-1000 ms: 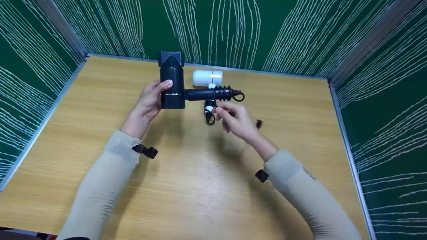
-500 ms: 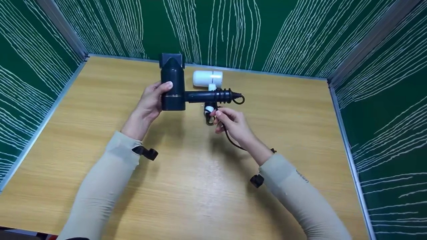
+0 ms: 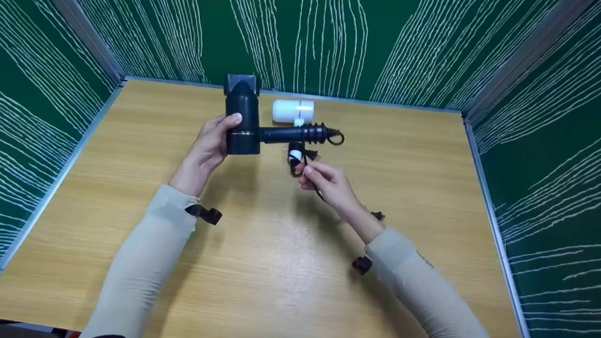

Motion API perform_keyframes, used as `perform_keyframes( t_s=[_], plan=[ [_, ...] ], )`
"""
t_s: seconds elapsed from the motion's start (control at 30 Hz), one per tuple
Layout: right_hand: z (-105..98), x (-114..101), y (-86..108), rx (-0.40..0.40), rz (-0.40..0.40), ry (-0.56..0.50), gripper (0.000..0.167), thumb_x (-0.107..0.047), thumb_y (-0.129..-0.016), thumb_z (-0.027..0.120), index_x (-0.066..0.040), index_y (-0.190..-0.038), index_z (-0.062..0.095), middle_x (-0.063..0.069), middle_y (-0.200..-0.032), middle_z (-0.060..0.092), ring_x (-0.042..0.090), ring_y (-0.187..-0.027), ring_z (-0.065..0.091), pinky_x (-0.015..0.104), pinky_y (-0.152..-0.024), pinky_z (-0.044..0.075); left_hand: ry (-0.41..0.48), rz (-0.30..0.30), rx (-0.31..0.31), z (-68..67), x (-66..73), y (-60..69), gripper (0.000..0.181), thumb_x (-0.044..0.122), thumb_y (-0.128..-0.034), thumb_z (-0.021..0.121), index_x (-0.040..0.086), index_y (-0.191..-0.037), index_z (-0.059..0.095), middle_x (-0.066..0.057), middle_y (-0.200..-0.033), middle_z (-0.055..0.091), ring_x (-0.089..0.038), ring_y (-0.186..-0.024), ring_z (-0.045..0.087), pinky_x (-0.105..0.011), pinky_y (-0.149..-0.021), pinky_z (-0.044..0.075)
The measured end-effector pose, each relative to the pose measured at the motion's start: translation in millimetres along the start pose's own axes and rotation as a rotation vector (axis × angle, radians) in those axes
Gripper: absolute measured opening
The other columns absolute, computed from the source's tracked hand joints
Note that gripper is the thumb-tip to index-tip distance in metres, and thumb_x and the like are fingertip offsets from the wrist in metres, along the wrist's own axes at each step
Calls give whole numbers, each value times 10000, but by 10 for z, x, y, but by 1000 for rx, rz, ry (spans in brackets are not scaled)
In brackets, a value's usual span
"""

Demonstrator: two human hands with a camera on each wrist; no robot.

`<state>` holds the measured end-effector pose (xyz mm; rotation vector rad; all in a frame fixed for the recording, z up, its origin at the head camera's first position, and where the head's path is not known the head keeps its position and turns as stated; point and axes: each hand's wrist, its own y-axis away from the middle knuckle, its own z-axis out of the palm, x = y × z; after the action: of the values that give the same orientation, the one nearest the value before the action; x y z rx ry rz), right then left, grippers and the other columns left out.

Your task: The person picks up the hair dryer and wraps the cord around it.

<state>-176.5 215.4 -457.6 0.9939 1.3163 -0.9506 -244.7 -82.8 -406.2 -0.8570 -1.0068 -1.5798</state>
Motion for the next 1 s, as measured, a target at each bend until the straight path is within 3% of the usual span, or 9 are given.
perform_keyframes(
  t_s=[0.23,0.4,0.7,1.0],
  plan=[
    [-39,220,264,-42,88,177,315,-146,-1103,600,93,-1284,699,202,-1036,768,285,-988,755,316,-930,614,36,10,9,28,95,-16,547,305,-953,781,45,-1411,637,-168,-1344,665,-323,-1210,633,-501,-1084,513],
    [-48,274,315,-87,127,199,355,-171,-1115,589,140,-1256,688,144,-945,739,219,-880,728,319,-849,625,23,23,0,56,116,-28,533,306,-948,787,53,-1397,652,-164,-1331,679,-323,-1202,644,-496,-1072,524],
    [-216,251,122,-102,228,241,345,-205,-1114,593,84,-1262,709,175,-962,710,174,-805,701,296,-776,611,28,30,-35,89,104,3,496,282,-943,772,38,-1362,668,-177,-1295,687,-325,-1171,645,-503,-1056,525],
    [-517,107,-231,-162,241,337,354,-190,-1124,552,85,-1315,667,220,-1041,703,291,-925,711,400,-877,630,28,5,-114,104,81,72,528,294,-940,752,31,-1386,650,-182,-1318,686,-323,-1184,653,-499,-1054,528]
  ],
)
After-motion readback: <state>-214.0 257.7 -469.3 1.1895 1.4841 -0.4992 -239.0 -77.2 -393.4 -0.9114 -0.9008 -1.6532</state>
